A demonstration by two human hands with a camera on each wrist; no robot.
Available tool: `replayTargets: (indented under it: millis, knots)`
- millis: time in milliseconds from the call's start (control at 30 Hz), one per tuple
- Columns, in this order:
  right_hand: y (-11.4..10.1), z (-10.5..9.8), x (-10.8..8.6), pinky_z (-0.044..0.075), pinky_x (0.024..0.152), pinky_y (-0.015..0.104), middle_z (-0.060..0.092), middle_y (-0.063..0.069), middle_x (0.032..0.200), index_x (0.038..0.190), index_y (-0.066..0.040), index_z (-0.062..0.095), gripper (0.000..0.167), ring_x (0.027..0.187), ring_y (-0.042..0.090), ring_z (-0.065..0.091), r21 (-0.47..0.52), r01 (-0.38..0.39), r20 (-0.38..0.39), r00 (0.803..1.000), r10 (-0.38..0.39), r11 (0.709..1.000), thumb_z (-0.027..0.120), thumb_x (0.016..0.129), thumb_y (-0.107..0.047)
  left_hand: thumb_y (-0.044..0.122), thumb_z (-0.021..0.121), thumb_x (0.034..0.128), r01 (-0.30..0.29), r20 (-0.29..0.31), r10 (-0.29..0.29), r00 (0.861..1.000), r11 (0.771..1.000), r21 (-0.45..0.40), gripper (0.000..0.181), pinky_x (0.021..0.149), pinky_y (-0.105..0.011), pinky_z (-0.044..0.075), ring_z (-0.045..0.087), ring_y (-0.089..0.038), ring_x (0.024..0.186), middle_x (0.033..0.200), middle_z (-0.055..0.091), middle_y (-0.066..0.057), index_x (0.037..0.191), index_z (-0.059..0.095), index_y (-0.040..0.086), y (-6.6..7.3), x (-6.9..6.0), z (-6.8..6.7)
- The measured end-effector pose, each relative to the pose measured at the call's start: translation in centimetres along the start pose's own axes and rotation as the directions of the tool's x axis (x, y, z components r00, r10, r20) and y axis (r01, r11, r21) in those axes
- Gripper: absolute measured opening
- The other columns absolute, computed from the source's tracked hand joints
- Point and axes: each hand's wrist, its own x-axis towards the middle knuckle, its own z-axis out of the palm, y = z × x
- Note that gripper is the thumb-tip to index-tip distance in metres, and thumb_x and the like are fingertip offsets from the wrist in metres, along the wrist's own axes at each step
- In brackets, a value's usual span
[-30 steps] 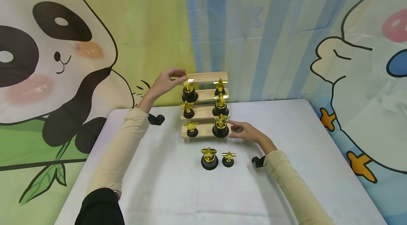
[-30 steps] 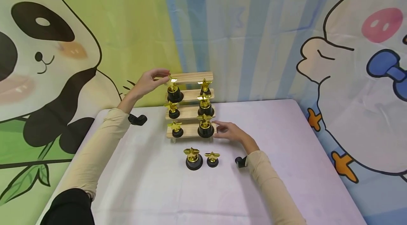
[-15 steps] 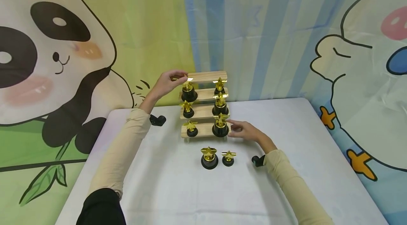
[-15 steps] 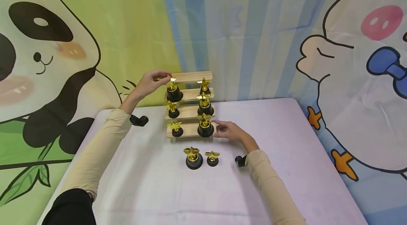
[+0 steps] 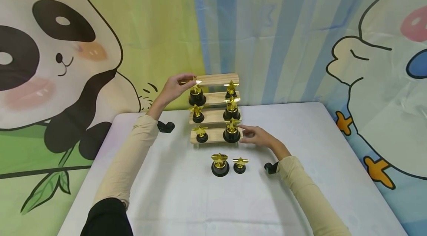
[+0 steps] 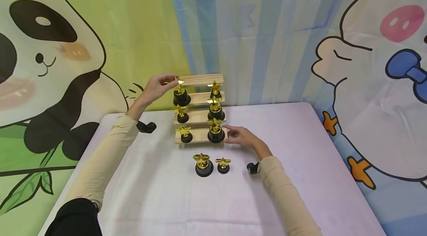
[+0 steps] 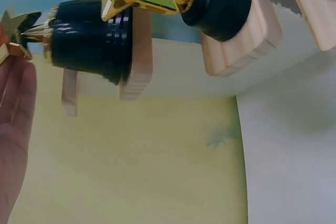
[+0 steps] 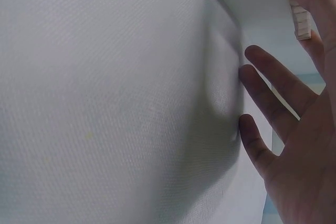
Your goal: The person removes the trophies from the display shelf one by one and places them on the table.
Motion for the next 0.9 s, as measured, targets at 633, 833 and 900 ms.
replayTargets:
  millis: [633,833,900]
  knots:
    - [-0.1,-0.2,-0.2,0.047,0.102,0.052,0.061,0.025,0.128,0.148,-0.014,0.041,0.068,0.120,0.037,0.059,0.002,-0.015,0.007,1.000,0.015,1.000,0.070,0.089,-0.033,0.018,0.068,0.0912,0.022,-0.211,-0.055,0.976,0.988,-0.153,0.027,0.081,-0.013,0.049,0.061,-0.002,0.096,0.098,0.066,0.016,0.117,0.068,0.008,3.1,-6.1,-5.3]
    - [0.3,-0.4,-0.3,0.047,0.103,0.051,0.062,0.023,0.128,0.148,-0.015,0.042,0.068,0.120,0.036,0.059,0.005,-0.007,0.002,1.000,0.007,1.000,0.071,0.089,-0.032,0.015,0.070,0.0897,0.015,-0.251,-0.058,0.966,0.986,-0.168,0.023,0.073,-0.012,0.048,0.060,-0.001,0.091,0.098,0.067,0.017,0.113,0.070,0.013,1.7,-9.1,-5.8]
    - [0.3,-0.2,-0.2,0.046,0.103,0.051,0.062,0.023,0.128,0.148,-0.014,0.041,0.068,0.121,0.036,0.059,0.013,0.003,0.009,1.000,-0.003,1.000,0.070,0.089,-0.032,0.014,0.070,0.0895,0.011,-0.250,-0.048,0.967,0.989,-0.146,0.022,0.070,-0.012,0.048,0.059,-0.002,0.086,0.096,0.067,0.016,0.111,0.070,0.014,1.1,-10.5,-5.7]
